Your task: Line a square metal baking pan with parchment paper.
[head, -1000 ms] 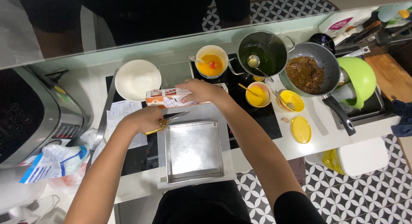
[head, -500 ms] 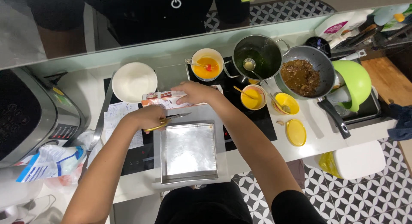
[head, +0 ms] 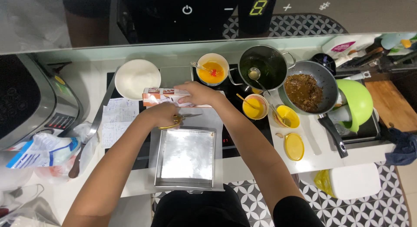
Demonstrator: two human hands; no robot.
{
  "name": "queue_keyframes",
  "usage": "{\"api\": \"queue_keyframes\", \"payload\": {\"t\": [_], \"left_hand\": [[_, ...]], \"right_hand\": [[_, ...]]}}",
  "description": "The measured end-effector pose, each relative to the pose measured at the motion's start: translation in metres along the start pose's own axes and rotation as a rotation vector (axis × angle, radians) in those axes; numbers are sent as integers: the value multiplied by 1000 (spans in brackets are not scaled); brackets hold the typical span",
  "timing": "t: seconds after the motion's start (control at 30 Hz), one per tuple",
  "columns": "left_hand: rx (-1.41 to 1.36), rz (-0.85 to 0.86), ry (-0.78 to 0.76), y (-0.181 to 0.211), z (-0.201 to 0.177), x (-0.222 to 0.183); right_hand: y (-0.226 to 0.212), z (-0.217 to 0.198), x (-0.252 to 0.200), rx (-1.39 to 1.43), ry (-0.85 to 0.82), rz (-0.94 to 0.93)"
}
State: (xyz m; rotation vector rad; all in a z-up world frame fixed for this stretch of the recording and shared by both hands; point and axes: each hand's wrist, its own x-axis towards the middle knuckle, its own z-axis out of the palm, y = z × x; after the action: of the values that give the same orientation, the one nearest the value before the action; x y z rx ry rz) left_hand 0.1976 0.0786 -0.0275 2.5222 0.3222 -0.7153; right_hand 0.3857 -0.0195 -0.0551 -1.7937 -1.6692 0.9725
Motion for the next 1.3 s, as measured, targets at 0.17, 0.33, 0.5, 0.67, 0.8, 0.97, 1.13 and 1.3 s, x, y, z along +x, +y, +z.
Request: {"api": "queue_keyframes", "payload": {"t": [0.17, 0.33, 0.5, 0.67, 0.8, 0.97, 1.13, 1.3], "left_hand": [[20, 2, 24, 5, 0, 4], [34, 84, 23, 4, 12, 24], [16, 65, 6, 14, 12, 38], [-19, 17, -26, 43, 0, 38], [29, 27, -8, 56, -2, 46], [5, 38, -2, 77, -5, 47], [59, -32, 85, 91, 8, 52], [53, -286, 243, 99, -4, -45]], "right_hand": [[1, -4, 2, 95, -29, 33], [8, -2, 6, -16, 11, -94], [2, -7, 4, 133, -26, 40], [20, -4, 10, 5, 28, -42], [26, -5, 15, -37, 30, -95], [36, -4, 16, 34, 67, -166], [18, -18, 6, 273, 167, -225], [-9, -54, -46, 279, 345, -310]]}}
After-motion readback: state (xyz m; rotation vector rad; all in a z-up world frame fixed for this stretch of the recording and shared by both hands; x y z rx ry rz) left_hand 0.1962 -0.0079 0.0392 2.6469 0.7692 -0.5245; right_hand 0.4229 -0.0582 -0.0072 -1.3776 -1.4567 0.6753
